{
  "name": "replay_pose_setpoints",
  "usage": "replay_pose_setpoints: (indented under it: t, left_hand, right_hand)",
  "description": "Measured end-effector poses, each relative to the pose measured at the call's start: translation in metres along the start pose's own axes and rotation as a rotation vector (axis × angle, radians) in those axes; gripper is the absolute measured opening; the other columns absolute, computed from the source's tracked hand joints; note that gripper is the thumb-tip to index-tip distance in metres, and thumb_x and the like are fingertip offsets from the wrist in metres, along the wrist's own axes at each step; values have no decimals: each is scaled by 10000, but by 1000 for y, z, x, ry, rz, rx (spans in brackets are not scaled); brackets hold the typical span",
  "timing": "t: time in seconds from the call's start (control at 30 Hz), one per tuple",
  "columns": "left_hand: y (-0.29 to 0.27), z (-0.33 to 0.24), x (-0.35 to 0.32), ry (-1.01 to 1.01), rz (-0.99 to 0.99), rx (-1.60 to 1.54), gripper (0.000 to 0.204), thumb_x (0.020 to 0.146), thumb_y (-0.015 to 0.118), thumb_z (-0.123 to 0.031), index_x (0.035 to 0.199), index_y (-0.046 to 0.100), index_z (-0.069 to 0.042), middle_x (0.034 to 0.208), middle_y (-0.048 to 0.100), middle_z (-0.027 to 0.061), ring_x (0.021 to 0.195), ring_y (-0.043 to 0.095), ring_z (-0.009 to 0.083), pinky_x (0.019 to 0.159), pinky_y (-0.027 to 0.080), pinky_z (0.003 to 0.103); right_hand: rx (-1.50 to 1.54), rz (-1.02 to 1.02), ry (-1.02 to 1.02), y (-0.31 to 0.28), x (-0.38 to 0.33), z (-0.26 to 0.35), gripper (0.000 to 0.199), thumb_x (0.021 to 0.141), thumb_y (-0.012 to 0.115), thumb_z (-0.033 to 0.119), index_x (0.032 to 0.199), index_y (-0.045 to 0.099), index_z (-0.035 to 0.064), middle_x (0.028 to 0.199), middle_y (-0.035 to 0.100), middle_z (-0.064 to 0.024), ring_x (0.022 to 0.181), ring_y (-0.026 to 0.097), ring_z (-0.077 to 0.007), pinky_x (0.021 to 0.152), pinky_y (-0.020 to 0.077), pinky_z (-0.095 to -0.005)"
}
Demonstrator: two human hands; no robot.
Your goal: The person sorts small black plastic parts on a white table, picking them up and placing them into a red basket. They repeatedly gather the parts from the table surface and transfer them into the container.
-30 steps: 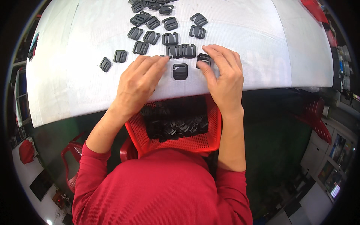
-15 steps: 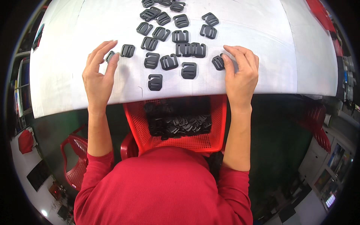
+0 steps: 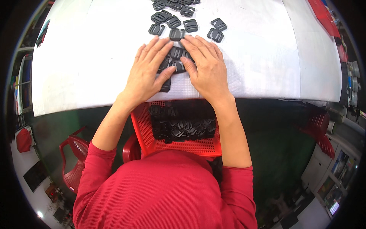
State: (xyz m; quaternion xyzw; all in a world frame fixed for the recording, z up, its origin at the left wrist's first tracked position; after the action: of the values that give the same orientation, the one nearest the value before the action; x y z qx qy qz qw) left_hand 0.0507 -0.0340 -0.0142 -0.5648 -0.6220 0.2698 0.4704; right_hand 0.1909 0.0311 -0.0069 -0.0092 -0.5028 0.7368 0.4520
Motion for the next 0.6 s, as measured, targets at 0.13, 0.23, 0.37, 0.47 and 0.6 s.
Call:
replay_pose_setpoints:
  t: [0.13,0.23,0.37,0.47,0.6]
  left_hand:
    - [3,-21,-20,50,42,-99,589,901,645,-281,1377,466,16,1430,456,172,1372,378,372,1126,298,511]
    - [-4,-40,-48,35,104,-283,560,886,665,-206,1351,477,45,1404,463,207,1355,397,392,1100,335,511]
    - [-18,-54,-77,17,219,-560,420,858,672,-56,1265,585,0,1344,535,201,1309,476,386,1086,381,465]
    - [-36,-36,-60,-48,115,-602,339,851,661,-3,1189,643,-7,1252,606,198,1228,556,373,1033,446,422]
    - [-57,22,7,-40,-250,-147,291,874,657,-52,1164,678,-59,1183,659,143,1110,615,329,949,490,382]
  right_hand:
    - [147,94,-12,-4,-19,12,365,879,648,148,1227,628,41,1252,626,-122,1191,557,-319,1028,409,-430]
    - [231,127,0,-14,-45,31,358,853,665,102,1198,639,12,1187,647,-144,1142,585,-341,996,439,-438]
    - [382,172,61,-27,-79,51,310,824,700,67,1128,678,13,1113,666,-140,1064,625,-319,983,454,-424]
    - [470,175,175,-37,-70,41,300,804,713,40,1103,691,36,1090,671,-142,1021,636,-332,958,474,-416]
    - [135,-24,73,-40,-2,-11,310,859,664,90,1166,672,48,1241,620,-163,1183,555,-345,1018,436,-408]
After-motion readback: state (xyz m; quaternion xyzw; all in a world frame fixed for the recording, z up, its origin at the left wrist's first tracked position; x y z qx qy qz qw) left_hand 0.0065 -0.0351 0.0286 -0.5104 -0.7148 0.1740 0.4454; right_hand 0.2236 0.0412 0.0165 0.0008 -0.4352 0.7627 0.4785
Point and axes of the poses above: each hand's wrist, its own x-axis towards the middle knuckle, its own y-axis out of the palm, z = x × y, the point moved 6 cm from there along x, towards the middle knuckle
